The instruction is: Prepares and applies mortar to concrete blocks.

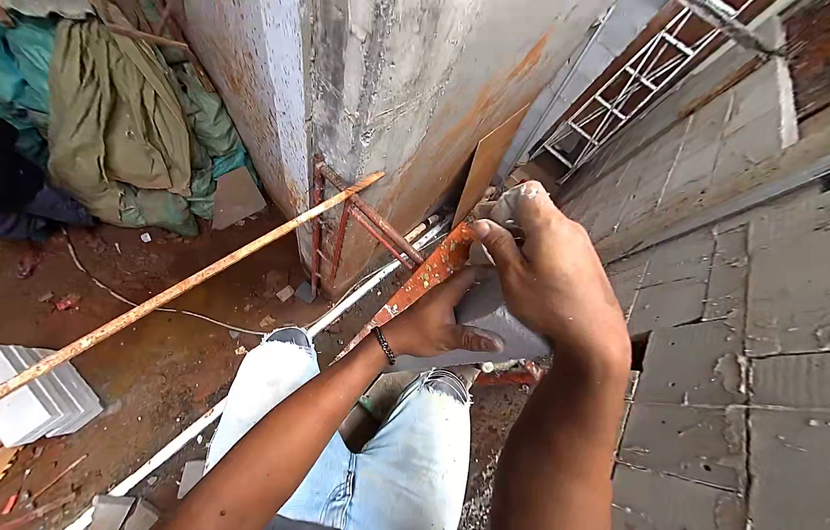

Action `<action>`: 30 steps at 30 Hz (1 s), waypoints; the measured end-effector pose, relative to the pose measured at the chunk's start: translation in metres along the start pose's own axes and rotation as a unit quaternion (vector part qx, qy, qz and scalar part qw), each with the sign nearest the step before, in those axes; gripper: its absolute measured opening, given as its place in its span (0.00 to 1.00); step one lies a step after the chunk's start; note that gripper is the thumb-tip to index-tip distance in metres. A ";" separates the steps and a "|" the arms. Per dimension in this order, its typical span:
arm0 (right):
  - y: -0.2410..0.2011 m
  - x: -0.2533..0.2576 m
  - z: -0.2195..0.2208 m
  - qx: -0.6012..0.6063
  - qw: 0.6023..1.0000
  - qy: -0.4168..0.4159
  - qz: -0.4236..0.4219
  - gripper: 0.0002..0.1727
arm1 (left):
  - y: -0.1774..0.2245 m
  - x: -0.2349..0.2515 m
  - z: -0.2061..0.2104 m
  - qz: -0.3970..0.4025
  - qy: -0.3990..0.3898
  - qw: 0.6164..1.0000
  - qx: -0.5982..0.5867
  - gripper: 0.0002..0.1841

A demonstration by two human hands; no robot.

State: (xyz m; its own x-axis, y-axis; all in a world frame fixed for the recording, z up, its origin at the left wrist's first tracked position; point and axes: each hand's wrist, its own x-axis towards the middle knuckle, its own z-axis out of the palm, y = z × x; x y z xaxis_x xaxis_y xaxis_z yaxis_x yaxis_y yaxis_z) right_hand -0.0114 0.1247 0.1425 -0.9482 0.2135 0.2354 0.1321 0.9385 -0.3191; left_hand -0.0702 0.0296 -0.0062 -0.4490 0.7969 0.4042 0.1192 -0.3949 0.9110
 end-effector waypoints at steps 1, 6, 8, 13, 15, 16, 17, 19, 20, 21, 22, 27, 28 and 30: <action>0.000 0.002 -0.001 -0.007 1.000 -0.013 0.004 0.12 | 0.001 0.000 -0.001 -0.004 -0.009 1.000 -0.001 0.48; 0.003 0.000 0.003 0.009 0.999 0.002 -0.039 0.09 | 0.012 -0.001 -0.002 0.037 -0.016 0.999 0.017 0.53; 0.010 0.003 0.005 0.080 0.992 0.058 -0.081 0.10 | 0.018 0.003 0.007 0.092 0.023 0.994 0.054 0.58; 0.083 -0.019 0.004 0.398 0.856 0.330 -0.015 0.22 | 0.015 0.008 0.008 0.134 0.066 0.983 0.105 0.63; 0.149 -0.051 0.041 0.280 0.883 0.335 0.171 0.19 | 0.013 0.004 0.005 0.145 0.070 0.982 0.102 0.65; 0.180 -0.072 0.070 0.205 0.904 0.272 0.258 0.22 | 0.013 0.003 0.003 0.151 0.070 0.981 0.100 0.66; 0.207 -0.092 0.103 0.146 0.912 0.187 0.334 0.25 | 0.013 0.001 0.001 0.155 0.073 0.980 0.099 0.66; 0.242 -0.122 0.167 0.091 0.886 0.008 0.455 0.32 | 0.013 0.001 -0.003 0.162 0.079 0.979 0.092 0.65; 0.247 -0.130 0.190 0.075 0.867 -0.066 0.489 0.35 | 0.013 0.002 -0.006 0.167 0.083 0.978 0.089 0.64; 0.247 -0.135 0.207 0.054 0.851 -0.121 0.508 0.36 | 0.013 0.003 -0.008 0.173 0.085 0.977 0.090 0.63; 0.243 -0.137 0.218 0.036 0.838 -0.161 0.521 0.36 | 0.013 0.002 -0.009 0.177 0.087 0.976 0.088 0.63; 0.230 -0.115 0.223 0.003 0.816 -0.212 0.537 0.31 | 0.014 -0.001 -0.008 0.170 0.093 0.976 0.095 0.63; 0.235 -0.109 0.218 0.000 0.818 -0.220 0.531 0.32 | 0.014 -0.001 -0.007 0.171 0.098 0.976 0.098 0.63; 0.250 -0.096 0.212 -0.001 0.822 -0.228 0.521 0.32 | 0.013 0.000 -0.006 0.179 0.098 0.974 0.096 0.63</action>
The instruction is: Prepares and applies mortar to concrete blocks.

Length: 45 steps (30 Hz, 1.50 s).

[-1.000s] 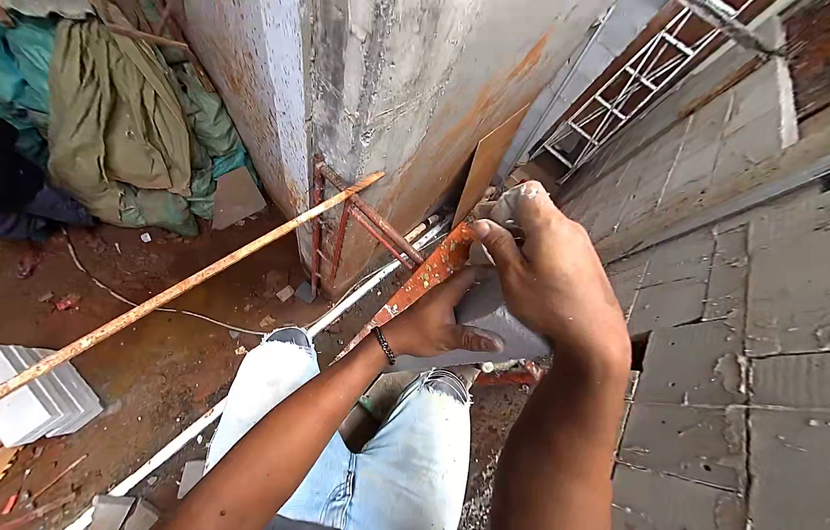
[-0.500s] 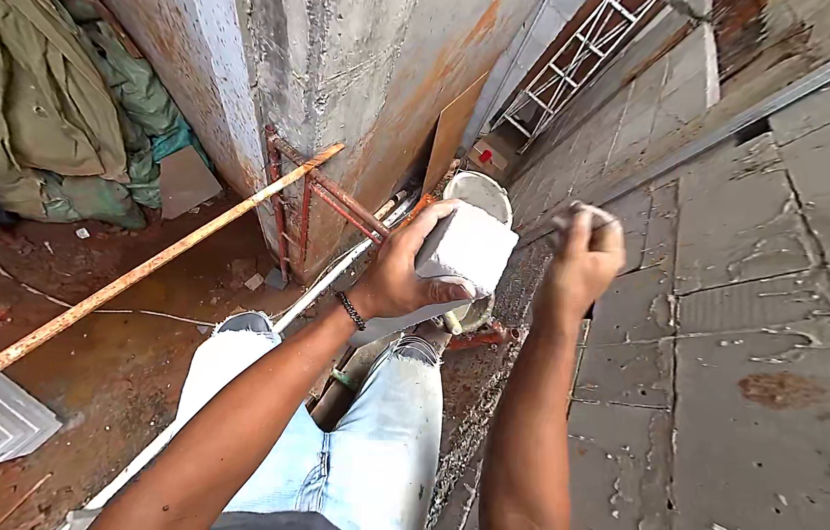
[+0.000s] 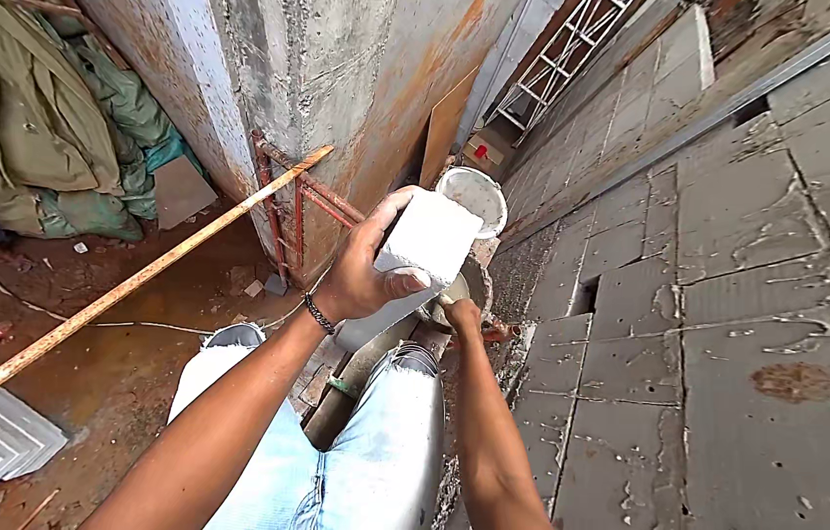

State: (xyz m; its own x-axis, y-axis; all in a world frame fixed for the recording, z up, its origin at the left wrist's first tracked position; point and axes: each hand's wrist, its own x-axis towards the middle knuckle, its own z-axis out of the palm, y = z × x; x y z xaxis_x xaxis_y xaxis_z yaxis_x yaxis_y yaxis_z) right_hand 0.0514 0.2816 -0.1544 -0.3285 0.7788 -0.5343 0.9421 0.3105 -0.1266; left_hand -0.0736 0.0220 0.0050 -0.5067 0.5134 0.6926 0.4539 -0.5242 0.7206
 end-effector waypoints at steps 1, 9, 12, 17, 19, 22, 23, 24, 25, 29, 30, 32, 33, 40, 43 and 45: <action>-0.002 0.008 -0.006 0.001 1.000 -0.007 -0.002 0.31 | 0.000 0.000 0.001 0.003 0.000 1.000 -0.002 0.63; 0.004 0.057 -0.009 -0.107 0.991 -0.060 -0.061 0.30 | -0.002 0.000 0.006 0.012 -0.010 1.000 -0.007 0.62; 0.008 0.020 -0.036 -0.178 0.983 -0.007 -0.053 0.31 | -0.003 0.000 0.003 0.009 -0.007 1.000 -0.015 0.61; 0.040 -0.001 -0.049 -0.201 0.979 0.020 -0.021 0.33 | -0.003 -0.004 -0.009 0.006 0.004 1.000 -0.020 0.57; 0.048 0.013 -0.038 -0.172 0.985 0.004 -0.015 0.32 | -0.004 -0.007 -0.013 0.006 0.010 1.000 -0.011 0.55; 0.051 0.026 -0.019 -0.135 0.990 -0.016 -0.048 0.30 | -0.004 -0.009 -0.015 0.000 0.028 1.000 0.000 0.49; 0.054 0.027 -0.018 -0.104 0.992 -0.011 -0.066 0.29 | -0.004 -0.009 -0.016 0.000 0.027 1.000 -0.003 0.47; 0.060 0.029 -0.018 -0.053 0.995 0.003 -0.080 0.27 | -0.005 -0.010 -0.017 0.000 0.026 1.000 -0.005 0.47; 0.067 0.030 -0.019 0.000 0.996 0.024 -0.082 0.26 | -0.005 -0.010 -0.018 0.001 0.027 1.000 0.001 0.47; 0.075 0.024 -0.021 0.072 0.992 0.100 -0.028 0.24 | -0.008 -0.011 -0.023 0.009 0.028 0.999 0.013 0.45; 0.074 0.024 -0.020 0.075 0.992 0.098 -0.024 0.23 | -0.008 -0.010 -0.023 0.006 0.030 0.999 0.009 0.45; 0.067 0.023 -0.018 0.045 0.996 0.068 -0.024 0.23 | -0.009 -0.007 -0.020 0.003 0.033 0.999 0.001 0.48; 0.059 0.021 -0.016 0.009 0.999 0.046 -0.024 0.23 | -0.010 -0.005 -0.018 0.005 0.031 0.999 -0.010 0.50; 0.057 0.013 -0.019 0.020 0.996 0.064 -0.055 0.23 | -0.008 -0.002 -0.018 0.007 0.012 1.000 -0.004 0.51; 0.051 0.008 -0.017 -0.050 0.997 0.063 -0.008 0.23 | -0.010 -0.005 -0.017 0.004 0.027 0.999 -0.019 0.48; 0.056 0.017 -0.011 -0.045 0.998 0.031 -0.023 0.24 | -0.011 -0.004 -0.017 0.003 0.030 1.000 -0.009 0.48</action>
State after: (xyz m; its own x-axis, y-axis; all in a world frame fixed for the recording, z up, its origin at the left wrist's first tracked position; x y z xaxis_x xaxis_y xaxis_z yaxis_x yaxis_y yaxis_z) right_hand 0.0976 0.3182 -0.1610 -0.3780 0.7937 -0.4766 0.9167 0.3930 -0.0726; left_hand -0.0889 0.0146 -0.0058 -0.5470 0.4693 0.6932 0.4433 -0.5400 0.7154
